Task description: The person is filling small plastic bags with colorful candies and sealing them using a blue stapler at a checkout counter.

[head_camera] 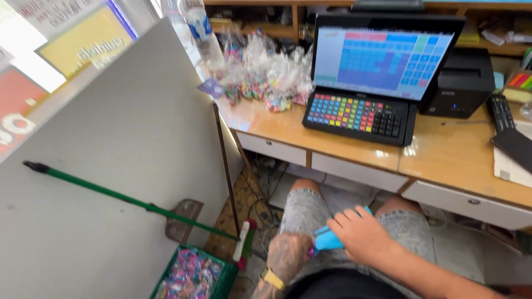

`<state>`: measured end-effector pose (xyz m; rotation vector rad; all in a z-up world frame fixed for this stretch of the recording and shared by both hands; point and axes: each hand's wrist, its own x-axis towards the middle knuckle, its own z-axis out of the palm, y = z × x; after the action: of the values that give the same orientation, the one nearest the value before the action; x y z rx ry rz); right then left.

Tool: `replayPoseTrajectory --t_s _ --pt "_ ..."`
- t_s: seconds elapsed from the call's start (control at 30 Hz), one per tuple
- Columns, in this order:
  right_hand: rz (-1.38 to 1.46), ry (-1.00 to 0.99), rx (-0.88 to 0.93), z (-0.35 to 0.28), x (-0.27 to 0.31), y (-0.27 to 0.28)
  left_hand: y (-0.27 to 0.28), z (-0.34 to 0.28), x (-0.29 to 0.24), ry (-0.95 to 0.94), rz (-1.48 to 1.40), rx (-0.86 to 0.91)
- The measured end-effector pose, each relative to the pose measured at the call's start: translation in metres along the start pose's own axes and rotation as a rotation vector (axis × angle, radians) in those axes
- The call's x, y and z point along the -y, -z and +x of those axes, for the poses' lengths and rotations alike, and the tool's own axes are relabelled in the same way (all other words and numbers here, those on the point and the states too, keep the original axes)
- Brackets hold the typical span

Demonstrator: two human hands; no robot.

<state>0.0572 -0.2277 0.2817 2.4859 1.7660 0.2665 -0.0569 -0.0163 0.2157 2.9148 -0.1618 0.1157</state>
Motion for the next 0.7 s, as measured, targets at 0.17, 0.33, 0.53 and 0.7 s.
replayPoseTrajectory --t_s 0.17,0.33,0.53,0.7 --pt "-0.101 -0.011 -0.116 -0.002 0.004 -0.035 0.019 -0.008 -0.001 0.111 -0.033 -0.007" --pt "-0.163 -0.010 -0.105 -0.002 0.009 -0.030 0.019 -0.006 -0.004 0.141 -0.022 -0.019" --pt "-0.149 0.057 -0.034 -0.003 0.014 -0.048 0.008 -0.004 -0.005 0.134 -0.013 0.048" --pt "-0.136 0.111 -0.062 0.003 0.010 -0.057 0.008 -0.004 -0.003 0.136 -0.019 0.065"
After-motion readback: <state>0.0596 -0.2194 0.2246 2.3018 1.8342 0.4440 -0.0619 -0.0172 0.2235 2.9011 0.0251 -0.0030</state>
